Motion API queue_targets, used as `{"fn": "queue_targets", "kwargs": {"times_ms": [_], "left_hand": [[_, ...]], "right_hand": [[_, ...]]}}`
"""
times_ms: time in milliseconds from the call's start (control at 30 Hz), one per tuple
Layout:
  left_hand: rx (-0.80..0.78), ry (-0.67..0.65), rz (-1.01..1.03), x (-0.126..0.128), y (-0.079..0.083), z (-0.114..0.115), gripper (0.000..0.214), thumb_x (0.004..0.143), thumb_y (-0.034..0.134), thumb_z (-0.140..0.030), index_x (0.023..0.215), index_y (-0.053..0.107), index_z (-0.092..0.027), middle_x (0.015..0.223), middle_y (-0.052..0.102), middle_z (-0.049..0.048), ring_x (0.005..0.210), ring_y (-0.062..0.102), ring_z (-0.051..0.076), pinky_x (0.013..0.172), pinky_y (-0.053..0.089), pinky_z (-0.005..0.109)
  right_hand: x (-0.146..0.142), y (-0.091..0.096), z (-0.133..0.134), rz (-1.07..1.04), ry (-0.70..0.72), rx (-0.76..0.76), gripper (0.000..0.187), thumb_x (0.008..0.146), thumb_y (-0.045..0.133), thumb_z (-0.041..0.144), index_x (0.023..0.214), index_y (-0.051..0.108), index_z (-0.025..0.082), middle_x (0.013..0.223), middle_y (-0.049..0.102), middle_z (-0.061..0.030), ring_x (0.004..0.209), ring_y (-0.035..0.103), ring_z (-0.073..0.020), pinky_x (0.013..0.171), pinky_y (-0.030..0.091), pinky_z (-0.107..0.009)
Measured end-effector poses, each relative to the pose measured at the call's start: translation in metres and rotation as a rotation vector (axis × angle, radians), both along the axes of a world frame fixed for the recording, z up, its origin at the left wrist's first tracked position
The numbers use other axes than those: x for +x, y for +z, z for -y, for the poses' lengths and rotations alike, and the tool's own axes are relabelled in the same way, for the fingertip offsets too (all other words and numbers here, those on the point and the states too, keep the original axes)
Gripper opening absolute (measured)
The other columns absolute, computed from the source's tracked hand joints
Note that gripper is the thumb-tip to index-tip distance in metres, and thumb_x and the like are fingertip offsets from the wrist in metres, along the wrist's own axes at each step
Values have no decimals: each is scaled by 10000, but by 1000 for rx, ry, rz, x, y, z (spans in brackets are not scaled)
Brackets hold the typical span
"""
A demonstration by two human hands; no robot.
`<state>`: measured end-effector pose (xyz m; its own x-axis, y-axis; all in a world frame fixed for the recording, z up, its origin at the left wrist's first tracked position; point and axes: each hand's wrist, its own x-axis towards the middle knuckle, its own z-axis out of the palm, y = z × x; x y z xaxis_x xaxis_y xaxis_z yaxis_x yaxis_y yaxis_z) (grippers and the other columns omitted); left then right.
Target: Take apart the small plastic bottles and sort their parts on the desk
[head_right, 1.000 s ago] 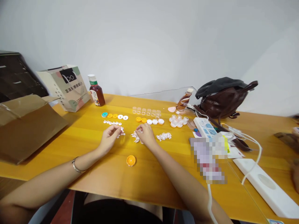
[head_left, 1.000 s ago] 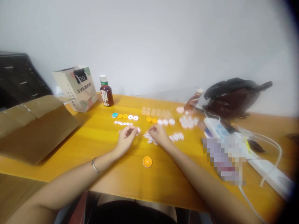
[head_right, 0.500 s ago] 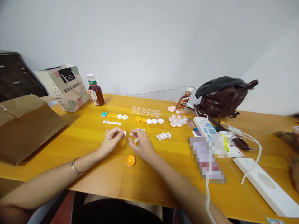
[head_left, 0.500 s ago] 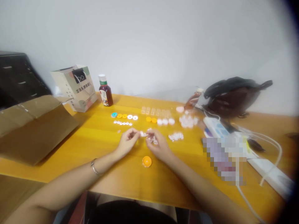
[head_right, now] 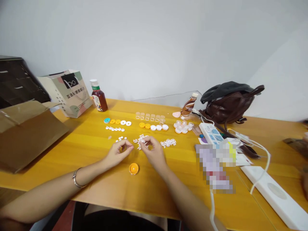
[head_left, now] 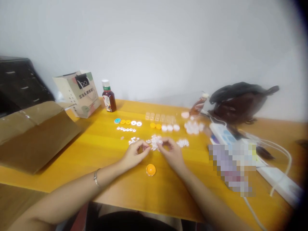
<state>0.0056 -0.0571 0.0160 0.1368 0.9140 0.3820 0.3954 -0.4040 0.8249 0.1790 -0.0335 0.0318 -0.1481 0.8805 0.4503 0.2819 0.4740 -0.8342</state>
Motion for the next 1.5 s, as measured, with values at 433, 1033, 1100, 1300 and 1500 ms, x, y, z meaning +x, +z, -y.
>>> {"fn": "queue_targets", "kwargs": {"times_ms": [433,1033,1100,1300,1500], "left_hand": [[58,-44,-55,-2,-1,1,106,805,520,-245,759,572,-164,694,586,-10,635,500,99,612,393,207],[119,-476,-431,-22,25,-1,199,890,393,-271,858,565,-176,845,601,52,790,541,148,748,412,288],[87,-564,-454,-26,27,-2,168,851,472,-324,890,561,-186,875,601,55,800,544,154,747,417,289],[13,-669,-413,-25,16,-2,430,575,739,-417,914,564,-219,847,586,28,748,528,157,679,413,262],[62,-650,-477,-16,7,-1,356,614,714,-352,884,544,-194,833,549,19,751,498,149,672,388,253]], "right_hand": [[121,34,-31,343,-330,-397,147,592,641,329,596,633,182,655,677,-37,667,624,-210,604,454,-276],[134,-1,-43,576,-341,-503,266,617,595,424,556,551,169,467,520,20,446,452,-113,436,308,-225],[131,3,-41,584,-378,-441,302,620,604,456,543,526,174,472,511,21,454,448,-115,440,305,-227],[90,21,-18,419,-187,-193,362,709,558,517,577,517,183,542,530,9,515,476,-126,494,363,-237],[29,5,22,447,385,-117,312,653,696,420,839,566,207,764,585,-3,686,524,-147,631,431,-258]]}}
